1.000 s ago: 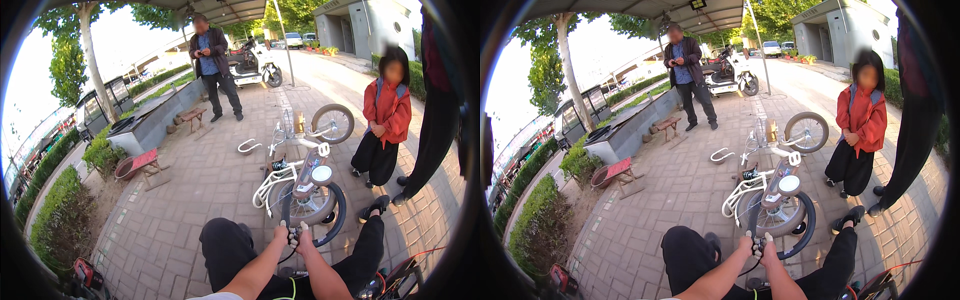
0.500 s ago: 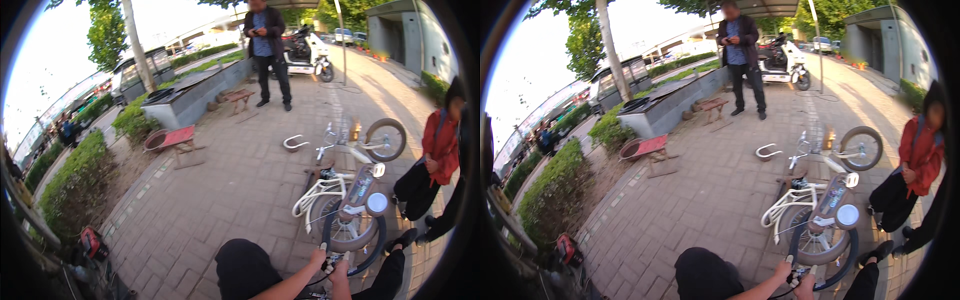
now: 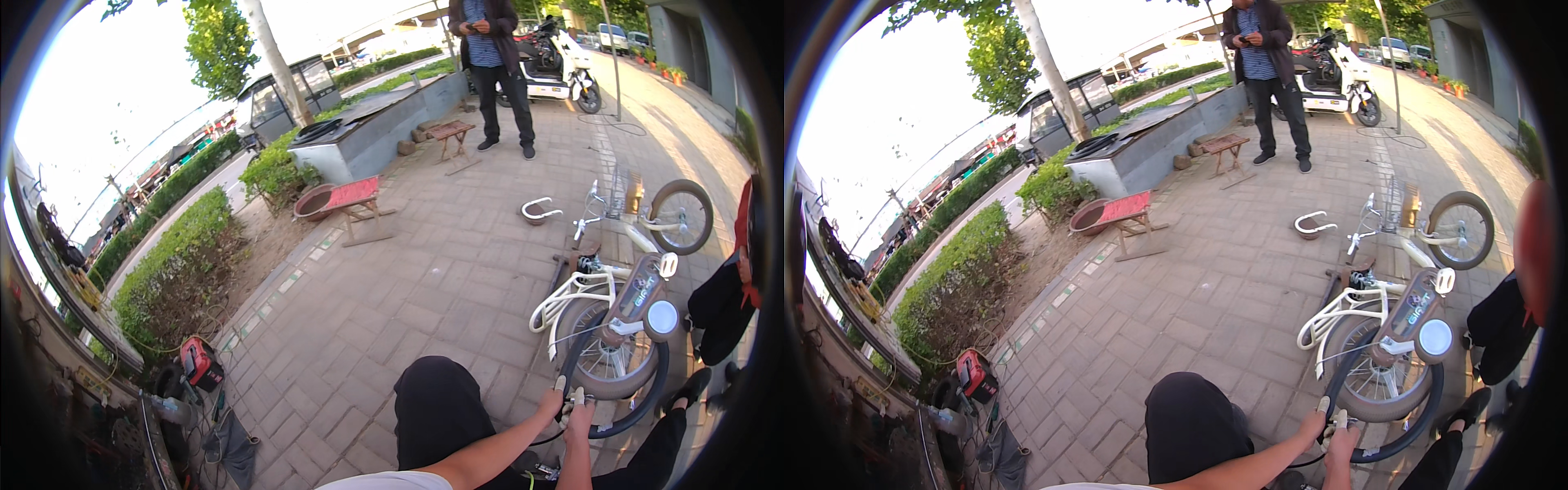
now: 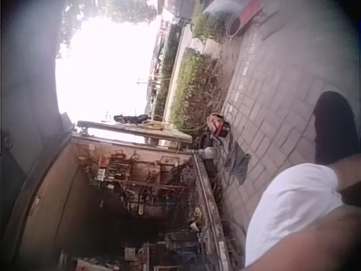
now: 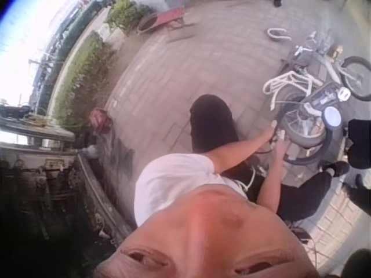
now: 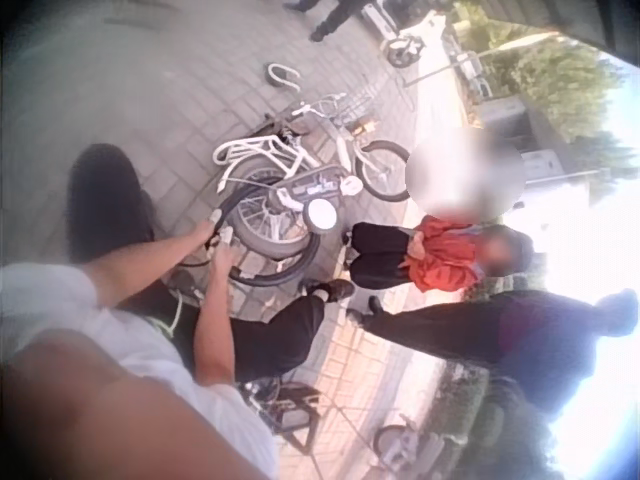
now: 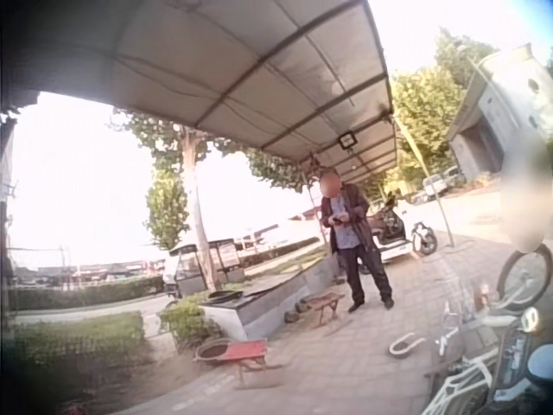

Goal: The person removes the inner tube from a bicycle tire, uses a hand pump to inflate it, and then reinstalls the tube into the tire. The person works on the ground while a man and a child observe nearby.

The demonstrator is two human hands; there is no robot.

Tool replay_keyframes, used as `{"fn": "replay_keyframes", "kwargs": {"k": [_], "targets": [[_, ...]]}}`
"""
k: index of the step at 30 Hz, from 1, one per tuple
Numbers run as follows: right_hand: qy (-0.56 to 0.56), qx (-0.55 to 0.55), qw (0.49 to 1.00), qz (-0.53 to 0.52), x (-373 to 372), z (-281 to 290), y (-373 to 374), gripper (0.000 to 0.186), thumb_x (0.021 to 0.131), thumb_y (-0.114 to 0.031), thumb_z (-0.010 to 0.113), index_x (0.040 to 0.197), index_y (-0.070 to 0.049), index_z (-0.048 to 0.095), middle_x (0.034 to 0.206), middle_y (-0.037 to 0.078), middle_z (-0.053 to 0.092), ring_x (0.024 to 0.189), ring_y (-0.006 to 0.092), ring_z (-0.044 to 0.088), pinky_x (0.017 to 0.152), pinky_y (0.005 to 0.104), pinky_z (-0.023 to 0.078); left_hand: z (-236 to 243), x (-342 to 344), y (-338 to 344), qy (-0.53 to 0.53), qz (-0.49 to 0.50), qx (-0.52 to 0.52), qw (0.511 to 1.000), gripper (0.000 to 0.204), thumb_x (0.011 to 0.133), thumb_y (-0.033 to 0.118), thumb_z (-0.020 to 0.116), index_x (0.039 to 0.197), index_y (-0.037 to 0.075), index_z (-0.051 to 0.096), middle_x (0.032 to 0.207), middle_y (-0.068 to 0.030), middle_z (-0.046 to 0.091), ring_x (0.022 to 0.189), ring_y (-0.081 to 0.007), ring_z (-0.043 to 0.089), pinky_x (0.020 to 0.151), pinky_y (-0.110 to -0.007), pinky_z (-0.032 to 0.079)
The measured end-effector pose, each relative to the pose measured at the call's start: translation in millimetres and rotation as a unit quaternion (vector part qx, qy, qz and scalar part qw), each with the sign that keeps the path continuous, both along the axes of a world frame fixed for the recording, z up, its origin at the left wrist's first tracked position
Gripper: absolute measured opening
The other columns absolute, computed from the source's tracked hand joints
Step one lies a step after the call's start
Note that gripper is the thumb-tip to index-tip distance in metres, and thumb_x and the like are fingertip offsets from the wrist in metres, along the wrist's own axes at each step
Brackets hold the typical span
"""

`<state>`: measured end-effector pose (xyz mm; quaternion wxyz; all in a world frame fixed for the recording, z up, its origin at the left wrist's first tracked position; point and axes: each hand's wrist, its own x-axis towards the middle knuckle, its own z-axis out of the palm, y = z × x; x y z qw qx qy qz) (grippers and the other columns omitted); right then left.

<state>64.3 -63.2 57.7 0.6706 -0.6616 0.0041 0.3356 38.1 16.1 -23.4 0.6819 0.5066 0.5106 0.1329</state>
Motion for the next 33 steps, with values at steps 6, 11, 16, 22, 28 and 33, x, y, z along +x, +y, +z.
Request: {"fn": "replay_keyframes", "kwargs": {"k": [6,11,16,22,28,33], "targets": [[0.063,0.038,0.988,-0.133,23.3,-37.8,-21.0,0.035,0.095,-0.043,0.046,0.080,-0.013,0.044,0.047,0.001,0.043,0.030,0.0126,0.033,0.027,0.0288,0.021,24.7,19.1,-21.6,0.072,-0.045,0.175,0.981,0.039,0.089,0.028,0.043,0.097,-0.006,0.060,0.095,-0.0309,0.061,0.096,-0.0464,0.057,0.082,-0.051,0.045],[0.051,0.047,0.991,-0.116,19.9,-7.0,-28.6,0.035,0.095,-0.039,0.046,0.076,-0.009,0.049,0.048,0.000,0.043,0.031,0.0123,0.034,0.028,0.0290,0.023,28.5,26.5,-22.5,0.062,-0.068,0.229,0.969,0.035,0.088,0.025,0.044,0.094,-0.005,0.060,0.090,-0.0311,0.061,0.090,-0.0482,0.057,0.076,-0.053,0.044],[0.054,0.056,0.988,-0.132,26.3,9.9,-36.5,0.032,0.096,-0.030,0.048,0.077,-0.005,0.053,0.052,0.001,0.047,0.038,0.0108,0.041,0.032,0.0294,0.027,35.6,38.7,-31.2,0.066,-0.084,0.267,0.958,0.049,0.096,0.040,0.040,0.093,-0.004,0.060,0.088,-0.0294,0.062,0.088,-0.0459,0.059,0.074,-0.050,0.044],[0.001,0.045,0.991,-0.124,44.4,2.3,-45.2,0.027,0.094,-0.028,0.050,0.078,-0.006,0.050,0.052,0.001,0.046,0.036,0.0122,0.039,0.032,0.0308,0.027,42.1,50.0,-41.8,0.034,-0.081,0.232,0.969,0.046,0.095,0.036,0.042,0.091,-0.006,0.061,0.086,-0.0302,0.062,0.086,-0.0465,0.060,0.073,-0.051,0.045],[-0.004,0.028,0.994,-0.105,40.8,10.2,-44.0,0.014,0.085,-0.015,0.062,0.078,-0.004,0.058,0.058,0.002,0.052,0.040,0.0114,0.042,0.036,0.0292,0.029,38.7,50.6,-43.8,0.041,-0.086,0.230,0.969,0.054,0.096,0.044,0.039,0.088,-0.005,0.062,0.082,-0.0253,0.064,0.080,-0.0404,0.062,0.070,-0.046,0.045],[0.038,0.001,0.998,-0.046,34.5,12.5,-43.6,0.008,0.080,-0.008,0.066,0.079,-0.004,0.059,0.060,0.001,0.054,0.044,0.0112,0.046,0.037,0.0290,0.032,47.0,38.6,-45.1,0.030,-0.063,0.235,0.969,0.049,0.094,0.041,0.042,0.087,-0.005,0.060,0.080,-0.0258,0.063,0.079,-0.0429,0.061,0.068,-0.049,0.045]]}}
